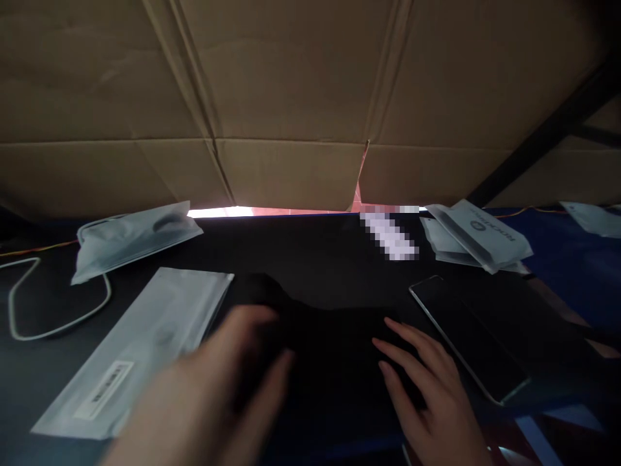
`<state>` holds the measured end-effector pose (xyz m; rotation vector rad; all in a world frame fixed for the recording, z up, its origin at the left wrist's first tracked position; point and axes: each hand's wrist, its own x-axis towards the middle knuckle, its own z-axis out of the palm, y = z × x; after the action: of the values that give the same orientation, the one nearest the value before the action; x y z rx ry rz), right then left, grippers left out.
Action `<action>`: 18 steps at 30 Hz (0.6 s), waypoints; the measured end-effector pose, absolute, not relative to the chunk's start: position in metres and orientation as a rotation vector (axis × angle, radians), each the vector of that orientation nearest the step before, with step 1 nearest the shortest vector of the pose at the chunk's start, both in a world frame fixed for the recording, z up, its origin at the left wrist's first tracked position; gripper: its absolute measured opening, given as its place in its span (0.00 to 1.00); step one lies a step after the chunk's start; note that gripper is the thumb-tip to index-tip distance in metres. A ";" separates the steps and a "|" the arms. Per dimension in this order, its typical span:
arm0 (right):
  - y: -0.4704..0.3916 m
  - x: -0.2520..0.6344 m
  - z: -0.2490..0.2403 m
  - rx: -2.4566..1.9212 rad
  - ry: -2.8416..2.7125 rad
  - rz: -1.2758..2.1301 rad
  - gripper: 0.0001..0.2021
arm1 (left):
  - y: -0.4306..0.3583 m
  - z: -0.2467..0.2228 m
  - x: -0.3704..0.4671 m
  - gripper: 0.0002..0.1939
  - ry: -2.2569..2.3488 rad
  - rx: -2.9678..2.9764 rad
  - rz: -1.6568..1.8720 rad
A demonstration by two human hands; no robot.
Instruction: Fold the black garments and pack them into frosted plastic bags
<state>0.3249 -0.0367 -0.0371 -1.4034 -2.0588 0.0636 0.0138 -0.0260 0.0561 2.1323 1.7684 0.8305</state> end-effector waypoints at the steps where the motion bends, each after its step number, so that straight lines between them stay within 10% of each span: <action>1: -0.037 0.326 -0.037 -1.409 -2.059 0.062 0.14 | -0.026 0.058 0.030 0.14 1.619 2.224 0.818; 10: -0.038 0.323 -0.034 -1.411 -2.030 0.072 0.16 | -0.023 0.000 0.043 0.34 1.556 2.826 0.540; 18: -0.042 0.324 -0.033 -1.417 -1.909 0.137 0.17 | -0.036 -0.001 0.000 0.38 2.075 2.235 0.546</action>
<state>0.3240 -0.0420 -0.0325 -1.4169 -1.9086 0.1368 0.0000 -0.0358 -0.0010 2.2349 2.0747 0.5461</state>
